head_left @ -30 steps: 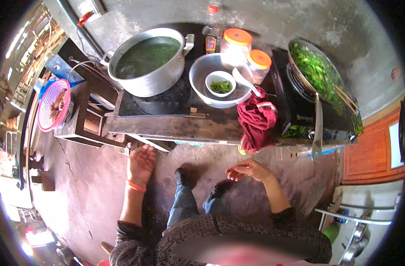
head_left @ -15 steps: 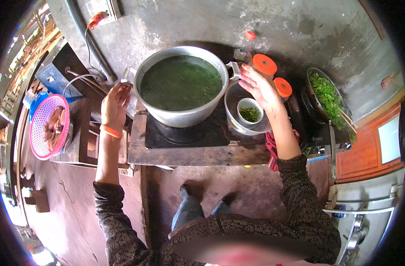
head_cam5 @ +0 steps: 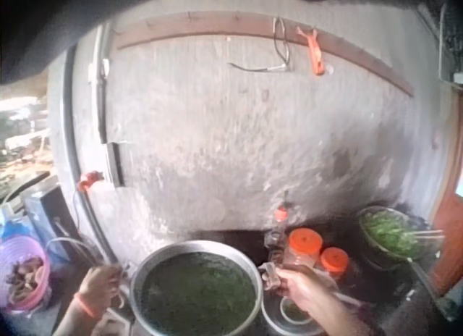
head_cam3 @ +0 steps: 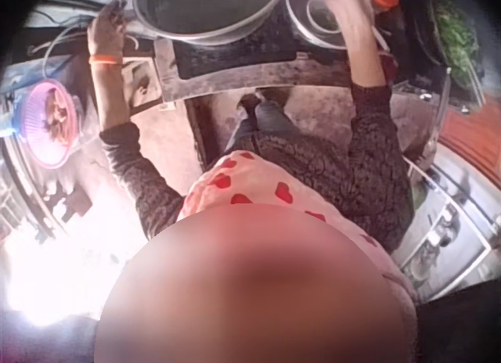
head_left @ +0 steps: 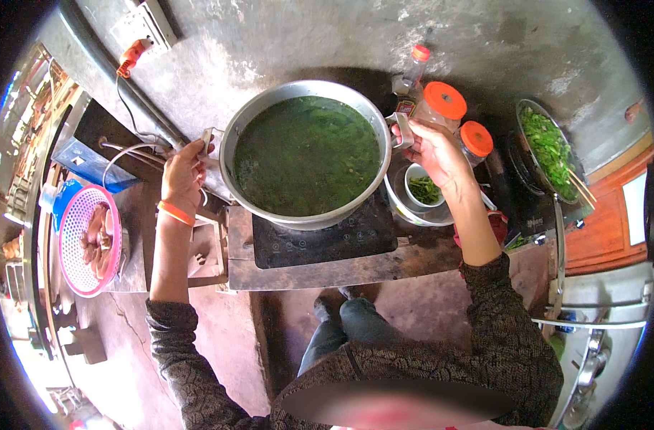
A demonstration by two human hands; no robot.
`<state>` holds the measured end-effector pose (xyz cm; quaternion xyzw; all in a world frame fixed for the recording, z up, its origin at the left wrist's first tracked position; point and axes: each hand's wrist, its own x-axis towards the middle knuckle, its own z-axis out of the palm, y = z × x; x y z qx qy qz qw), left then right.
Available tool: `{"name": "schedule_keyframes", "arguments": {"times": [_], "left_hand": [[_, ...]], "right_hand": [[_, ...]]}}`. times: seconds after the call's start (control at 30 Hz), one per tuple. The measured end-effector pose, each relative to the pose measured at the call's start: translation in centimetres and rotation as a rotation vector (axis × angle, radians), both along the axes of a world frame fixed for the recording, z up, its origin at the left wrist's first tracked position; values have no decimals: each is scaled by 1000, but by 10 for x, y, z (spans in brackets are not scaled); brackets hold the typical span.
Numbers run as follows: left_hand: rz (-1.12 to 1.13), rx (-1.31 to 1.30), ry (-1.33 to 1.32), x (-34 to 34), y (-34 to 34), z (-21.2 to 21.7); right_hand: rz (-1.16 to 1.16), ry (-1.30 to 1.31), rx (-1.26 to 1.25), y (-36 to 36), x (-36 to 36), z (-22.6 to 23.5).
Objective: The person wipes a table with a cloth, then moves to the stove to stir-fry chopped green vegetables in a pan using chopsticks. They add seasoning from a small bowl and continue stirring the vegetables.
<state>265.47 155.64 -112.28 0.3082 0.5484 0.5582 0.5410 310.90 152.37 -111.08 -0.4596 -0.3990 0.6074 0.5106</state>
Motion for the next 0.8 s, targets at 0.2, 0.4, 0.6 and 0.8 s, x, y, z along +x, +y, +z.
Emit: {"name": "schedule_keyframes", "arguments": {"times": [0.2, 0.4, 0.6, 0.8], "left_hand": [[30, -9, -36, 7, -4, 10], [117, 63, -122, 15, -12, 4], [178, 5, -109, 9, -52, -1], [351, -20, -95, -6, -151, -5]], "right_hand": [[48, 58, 25, -26, 0, 8], [114, 76, 82, -27, 0, 12], [132, 12, 86, -22, -11, 22], [279, -65, 139, -39, -44, 45]]}}
